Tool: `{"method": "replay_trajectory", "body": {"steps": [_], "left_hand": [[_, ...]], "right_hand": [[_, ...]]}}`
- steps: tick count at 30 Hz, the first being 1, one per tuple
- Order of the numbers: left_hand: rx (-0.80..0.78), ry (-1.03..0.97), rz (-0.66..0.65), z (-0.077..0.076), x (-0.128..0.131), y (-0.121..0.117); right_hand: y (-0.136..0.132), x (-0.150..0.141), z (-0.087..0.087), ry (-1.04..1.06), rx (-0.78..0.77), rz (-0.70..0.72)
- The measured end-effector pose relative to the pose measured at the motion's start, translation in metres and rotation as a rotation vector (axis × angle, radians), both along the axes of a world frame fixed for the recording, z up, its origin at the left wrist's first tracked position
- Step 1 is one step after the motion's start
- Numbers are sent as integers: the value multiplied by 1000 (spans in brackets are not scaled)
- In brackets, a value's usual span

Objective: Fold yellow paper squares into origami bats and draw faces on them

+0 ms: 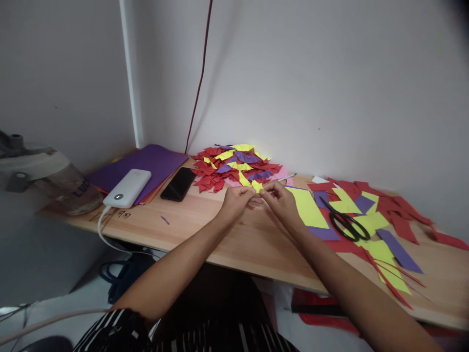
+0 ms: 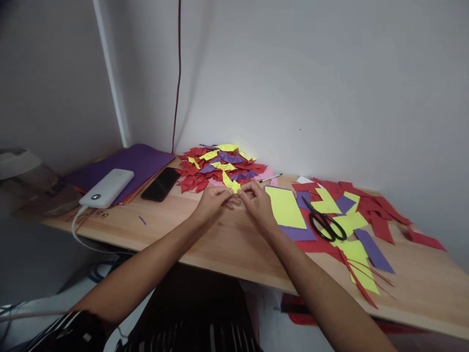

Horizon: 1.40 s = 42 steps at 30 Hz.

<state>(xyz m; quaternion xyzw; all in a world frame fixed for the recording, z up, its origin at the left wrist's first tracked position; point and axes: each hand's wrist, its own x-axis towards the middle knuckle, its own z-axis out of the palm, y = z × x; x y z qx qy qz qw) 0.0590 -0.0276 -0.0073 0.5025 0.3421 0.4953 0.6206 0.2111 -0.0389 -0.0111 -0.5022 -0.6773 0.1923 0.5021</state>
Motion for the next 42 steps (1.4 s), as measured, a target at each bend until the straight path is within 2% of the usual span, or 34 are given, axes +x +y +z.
{"method": "replay_trajectory", "body": {"steps": [7,19,24,30,42], "left_hand": [[40,73,-5,-3,0,2],[49,144,108,2,3,-1],[30,137,111,0,3,0],[31,131,112,-3,5,1],[48,134,62,-6,5,3]], "right_hand": [[2,1,-2,-40,3,-29],[3,-1,-1,-52,-22,-1],[6,-1,-2,63,-79,64],[9,0,-2,87,-111,80],[4,0,0,-15,-96,44]]}}
